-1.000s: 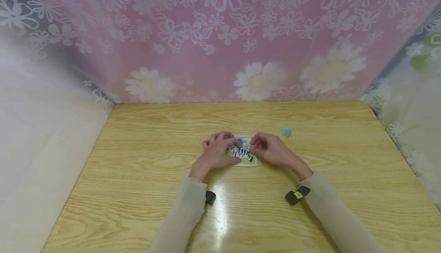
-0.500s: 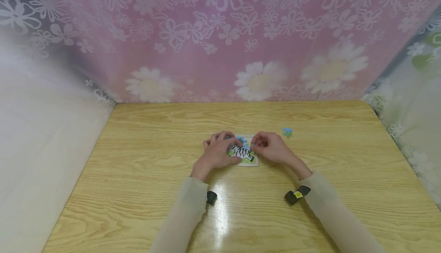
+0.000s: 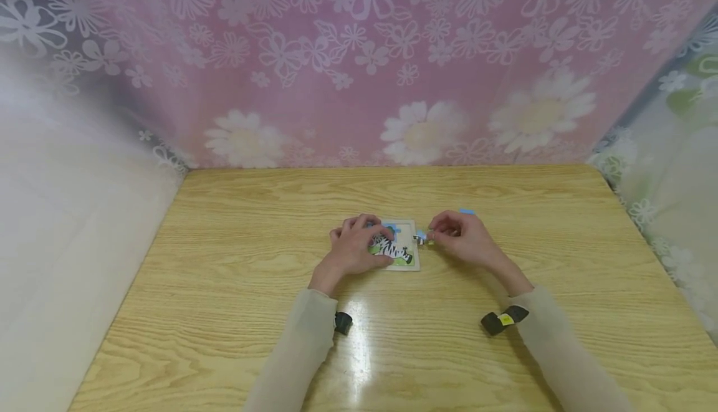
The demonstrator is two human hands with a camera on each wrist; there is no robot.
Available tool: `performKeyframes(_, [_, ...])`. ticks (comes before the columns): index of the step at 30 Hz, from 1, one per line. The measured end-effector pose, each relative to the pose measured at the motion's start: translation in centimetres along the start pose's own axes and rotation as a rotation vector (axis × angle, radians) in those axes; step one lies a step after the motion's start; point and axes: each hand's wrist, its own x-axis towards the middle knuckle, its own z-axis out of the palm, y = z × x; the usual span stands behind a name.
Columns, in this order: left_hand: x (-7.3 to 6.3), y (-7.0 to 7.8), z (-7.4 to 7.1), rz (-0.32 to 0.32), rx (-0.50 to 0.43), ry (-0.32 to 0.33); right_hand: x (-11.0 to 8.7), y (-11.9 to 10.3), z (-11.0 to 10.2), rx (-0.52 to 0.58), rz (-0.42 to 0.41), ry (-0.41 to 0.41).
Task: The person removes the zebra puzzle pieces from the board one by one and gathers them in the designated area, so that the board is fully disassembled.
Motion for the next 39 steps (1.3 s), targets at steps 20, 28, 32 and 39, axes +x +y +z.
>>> performKeyframes(20, [-0.4, -0.8, -0.3, 0.048, 0.001, -0.025, -1.6, 4.5, -7.4, -0.102, 0.037, 0.121])
performKeyframes(28, [-0.3, -1.1, -0.3, 0.041, -0.011, -0.025, -1.5, 5.6, -8.9, -0.130, 0.062, 0.145])
performKeyframes(32, [-0.2, -1.1, -0.4, 0.039, -0.018, -0.026, -1.4, 6.1, -9.4, -0.151, 0.077, 0.148])
performKeyframes(39, [-0.2, -1.1, -0.4, 0.040, -0.019, -0.028, -1.1, 7.0, -9.9, -0.214, 0.091, 0.153])
